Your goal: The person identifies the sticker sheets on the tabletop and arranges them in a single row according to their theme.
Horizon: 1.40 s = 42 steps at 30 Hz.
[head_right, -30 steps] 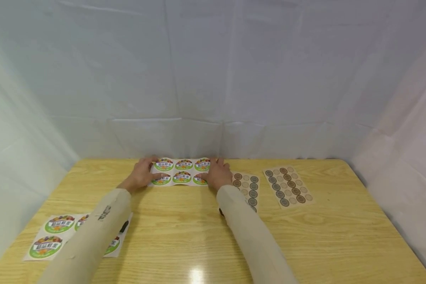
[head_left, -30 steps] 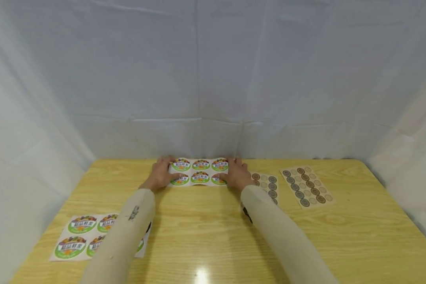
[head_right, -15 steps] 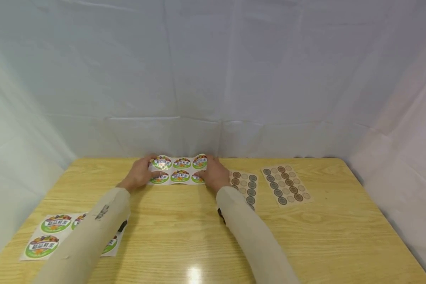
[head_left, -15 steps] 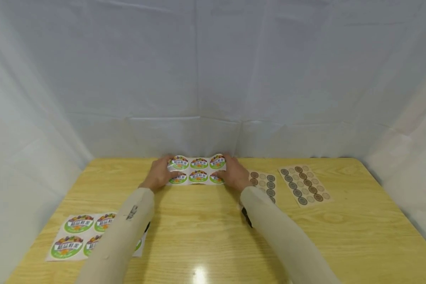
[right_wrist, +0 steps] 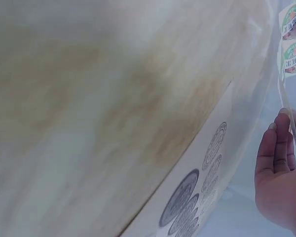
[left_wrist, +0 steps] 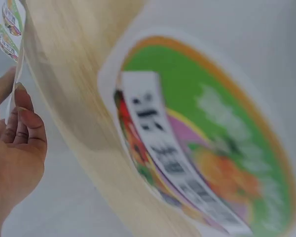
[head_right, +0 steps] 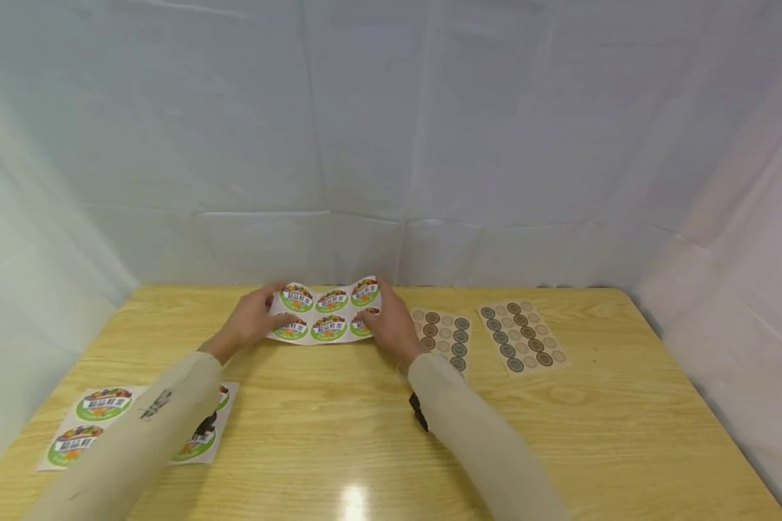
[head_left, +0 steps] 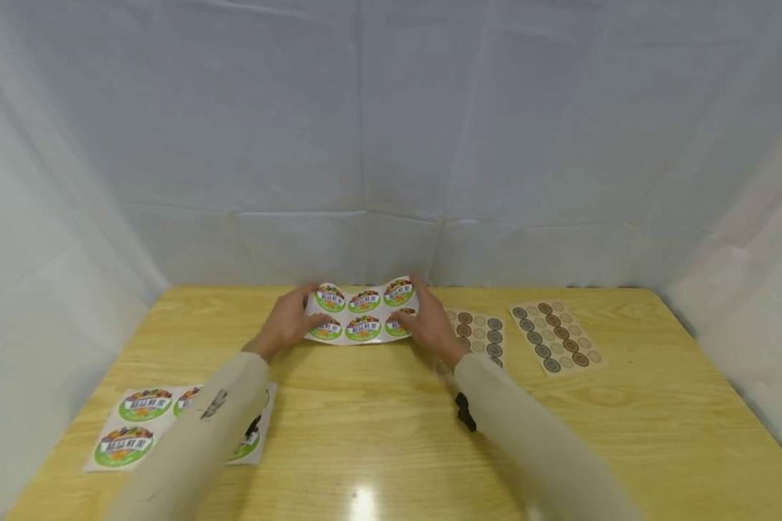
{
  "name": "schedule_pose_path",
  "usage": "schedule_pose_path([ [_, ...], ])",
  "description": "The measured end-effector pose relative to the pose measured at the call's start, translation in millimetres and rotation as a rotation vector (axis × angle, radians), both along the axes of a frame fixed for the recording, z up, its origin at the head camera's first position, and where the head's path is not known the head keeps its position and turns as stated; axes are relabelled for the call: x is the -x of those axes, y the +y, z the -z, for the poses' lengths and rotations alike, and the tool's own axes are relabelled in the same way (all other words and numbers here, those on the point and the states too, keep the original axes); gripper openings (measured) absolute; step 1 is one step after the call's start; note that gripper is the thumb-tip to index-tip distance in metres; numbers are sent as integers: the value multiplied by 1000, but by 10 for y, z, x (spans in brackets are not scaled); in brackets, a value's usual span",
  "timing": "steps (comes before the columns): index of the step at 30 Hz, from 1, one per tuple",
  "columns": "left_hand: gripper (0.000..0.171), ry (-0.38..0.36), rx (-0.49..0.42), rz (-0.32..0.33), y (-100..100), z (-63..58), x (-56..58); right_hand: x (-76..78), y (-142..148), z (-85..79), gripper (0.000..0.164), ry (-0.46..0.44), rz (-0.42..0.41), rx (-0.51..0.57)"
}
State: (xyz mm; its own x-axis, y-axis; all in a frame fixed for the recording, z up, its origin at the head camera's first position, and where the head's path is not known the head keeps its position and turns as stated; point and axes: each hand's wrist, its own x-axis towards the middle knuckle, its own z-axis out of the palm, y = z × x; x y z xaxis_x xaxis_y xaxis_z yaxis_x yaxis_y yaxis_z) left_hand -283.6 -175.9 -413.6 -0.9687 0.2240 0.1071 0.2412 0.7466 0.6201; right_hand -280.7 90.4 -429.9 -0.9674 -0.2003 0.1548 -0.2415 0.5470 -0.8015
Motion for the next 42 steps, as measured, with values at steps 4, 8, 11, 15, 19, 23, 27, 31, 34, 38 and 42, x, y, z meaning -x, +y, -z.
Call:
schedule_pose_path([
  [4, 76, -25, 7, 16, -30, -42, -134, -129, 35, -37, 82, -55, -8, 30],
  [8, 76, -34, 13, 24, -62, -75, -283, -265, 70, -78, 80, -90, -10, 45],
  [11, 76, -41, 17, 18, -97, -86, -405, -364, 96, -103, 78, -103, -12, 57],
  [15, 77, -48, 21, 4, -140, -101, -551, -484, 115, -132, 76, -109, -14, 72],
  [19, 77, -65, 23, 3, -150, -125, -683, -595, 109, -136, 77, -129, -27, 89],
  [23, 77, -96, 11, 12, -142, -149, -812, -714, 92, -121, 77, -141, -6, 49],
  [27, 77, -100, 20, 22, -152, -153, -944, -834, 73, -83, 77, -145, 13, -3],
  [31, 76, -65, 49, 26, -154, -120, -1065, -940, 68, -37, 79, -167, -11, -6],
  [34, 76, -63, 51, 26, -166, -102, -1176, -1023, 51, -13, 78, -180, -52, 7],
  [38, 77, -86, 53, 19, -174, -94, -1305, -1116, 28, -7, 77, -188, -108, 2],
  [42, 75, -85, 105, -3, -185, -93, -1392, -1173, 26, -10, 78, -181, -152, -40],
])
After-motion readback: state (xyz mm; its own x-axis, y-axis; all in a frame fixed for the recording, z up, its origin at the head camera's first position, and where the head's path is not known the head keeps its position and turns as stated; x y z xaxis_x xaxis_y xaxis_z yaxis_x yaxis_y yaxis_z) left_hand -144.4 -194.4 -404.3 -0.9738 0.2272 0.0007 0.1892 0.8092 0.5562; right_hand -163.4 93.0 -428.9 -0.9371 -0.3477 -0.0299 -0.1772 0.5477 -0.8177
